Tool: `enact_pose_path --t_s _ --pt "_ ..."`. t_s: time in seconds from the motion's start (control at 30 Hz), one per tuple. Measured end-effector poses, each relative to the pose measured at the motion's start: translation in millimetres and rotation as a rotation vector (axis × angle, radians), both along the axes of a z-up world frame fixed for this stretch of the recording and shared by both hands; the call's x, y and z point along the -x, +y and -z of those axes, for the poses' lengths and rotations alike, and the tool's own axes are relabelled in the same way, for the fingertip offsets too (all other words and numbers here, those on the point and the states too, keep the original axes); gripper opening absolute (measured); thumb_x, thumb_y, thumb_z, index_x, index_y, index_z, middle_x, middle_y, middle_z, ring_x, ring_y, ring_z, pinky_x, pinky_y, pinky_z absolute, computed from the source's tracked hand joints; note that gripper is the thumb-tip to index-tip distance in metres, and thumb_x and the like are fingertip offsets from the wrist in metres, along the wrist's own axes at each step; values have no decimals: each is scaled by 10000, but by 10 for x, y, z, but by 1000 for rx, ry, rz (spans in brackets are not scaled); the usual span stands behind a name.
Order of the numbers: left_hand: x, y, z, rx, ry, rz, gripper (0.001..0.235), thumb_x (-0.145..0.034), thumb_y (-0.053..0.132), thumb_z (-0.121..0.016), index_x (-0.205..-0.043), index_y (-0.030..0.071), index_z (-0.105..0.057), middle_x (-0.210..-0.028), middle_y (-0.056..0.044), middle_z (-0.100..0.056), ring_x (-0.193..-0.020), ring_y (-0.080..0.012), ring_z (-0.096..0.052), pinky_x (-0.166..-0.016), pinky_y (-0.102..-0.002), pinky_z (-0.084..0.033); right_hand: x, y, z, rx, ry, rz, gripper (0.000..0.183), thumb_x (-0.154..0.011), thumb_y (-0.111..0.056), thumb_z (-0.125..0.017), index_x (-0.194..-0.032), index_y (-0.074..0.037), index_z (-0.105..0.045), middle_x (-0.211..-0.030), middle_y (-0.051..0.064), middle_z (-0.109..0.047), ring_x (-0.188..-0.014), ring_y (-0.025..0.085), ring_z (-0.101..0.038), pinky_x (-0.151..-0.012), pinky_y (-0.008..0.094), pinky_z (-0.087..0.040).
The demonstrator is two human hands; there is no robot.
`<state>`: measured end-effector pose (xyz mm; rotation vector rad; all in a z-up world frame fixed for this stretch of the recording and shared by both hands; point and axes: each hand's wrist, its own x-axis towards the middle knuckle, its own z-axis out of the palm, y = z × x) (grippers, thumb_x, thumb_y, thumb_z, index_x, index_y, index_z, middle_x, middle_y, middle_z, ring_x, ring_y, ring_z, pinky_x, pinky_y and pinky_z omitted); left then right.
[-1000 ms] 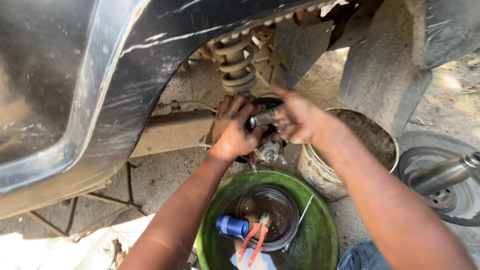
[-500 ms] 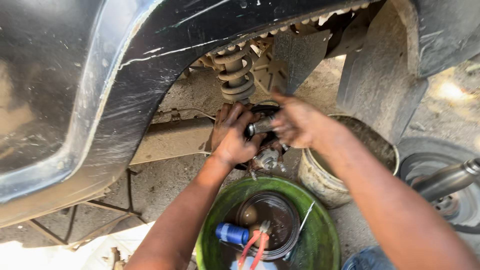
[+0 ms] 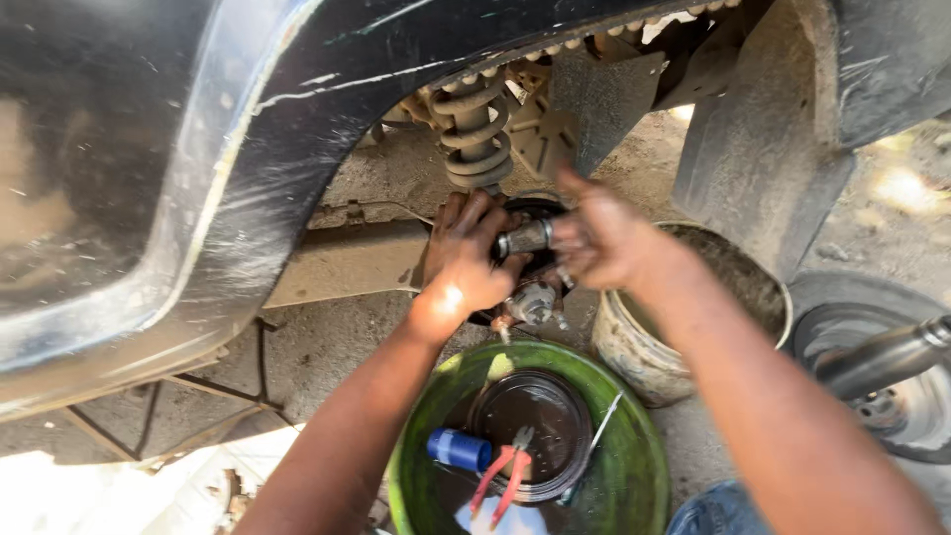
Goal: The person cleans small metal components in a green basin filled with liquid and tools. They then apply a liquid from a blue bottle to the vehicle's brake assembly and install a cylindrical metal part into the hub.
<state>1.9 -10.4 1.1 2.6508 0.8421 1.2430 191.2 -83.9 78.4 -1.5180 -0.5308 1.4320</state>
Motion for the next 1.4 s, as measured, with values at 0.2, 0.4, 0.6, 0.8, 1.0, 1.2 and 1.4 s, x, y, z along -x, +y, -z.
enact_pose_path --t_s 0.2,0.4,0.6,0.8,1.0,1.2,1.4 --pt "39 39 -60 21 -14 51 491 -698 317 -768 -1127 86 -701 -1240 -143 -573 -1224 -412 -490 -1093 -549 -406 -30 46 85 72 -381 -333 1089 -780 -848 -302 -1617 -161 -187 -489 -41 -392 -372 52 -331 -335 191 -295" --pt "59 9 -65 -47 -59 49 516 -675 318 -759 -1133 86 -704 -1272 -150 -570 -1219 -423 -483 -1059 -559 -402 -171 126 155 103 -403 -486 1246 -675 -947 -241 -1603 -122 -338 -494 -63 -375 -377 18 -309 -342 170 -272" --pt "37 54 -34 80 48 66 531 -684 332 -725 -1142 65 -695 -1276 -160 -562 -1244 -409 -491 -1095 -558 -415 -353 202 155 270 -560 -616 1305 -823 -910 -286 -1436 241 -279 -614 35 -541 -432 56 -297 -376 212 -294" --pt "10 74 27 -146 -40 -17 579 -643 334 -749 -1131 30 -688 -1322 -228 -536 -1240 -476 -457 -1055 -607 -388 -384 232 243 105 -666 -836 930 -727 -557 -819 -1522 -226 -468 -618 -52 -521 -483 66 -444 -430 210 -337" --pt "53 12 -47 -44 -66 58 478 -701 274 -732 -1116 40 -697 -1275 -179 -586 -1235 -426 -502 -1083 -552 -435 -426 363 243 81 -544 -900 1044 -583 -387 -913 -1536 -213 -522 -898 7 -716 -497 39 -395 -392 189 -256" --pt "36 6 -108 -39 -34 51 512 -656 283 -756 -1092 23 -693 -1253 -198 -567 -1211 -444 -482 -1044 -564 -414 -521 352 318 95 -635 -833 1206 -645 -218 -973 -1664 -252 -328 -1608 140 -523 -1223 659 -389 -1052 728 -362" --pt "68 -16 -84 29 -78 83 461 -678 279 -738 -1075 49 -690 -1239 -158 -574 -1203 -416 -505 -1057 -534 -429 -429 308 257 158 -722 -819 1193 -531 -301 -932 -1584 -257 -372 -1490 110 -635 -1092 163 -669 -942 377 -462"
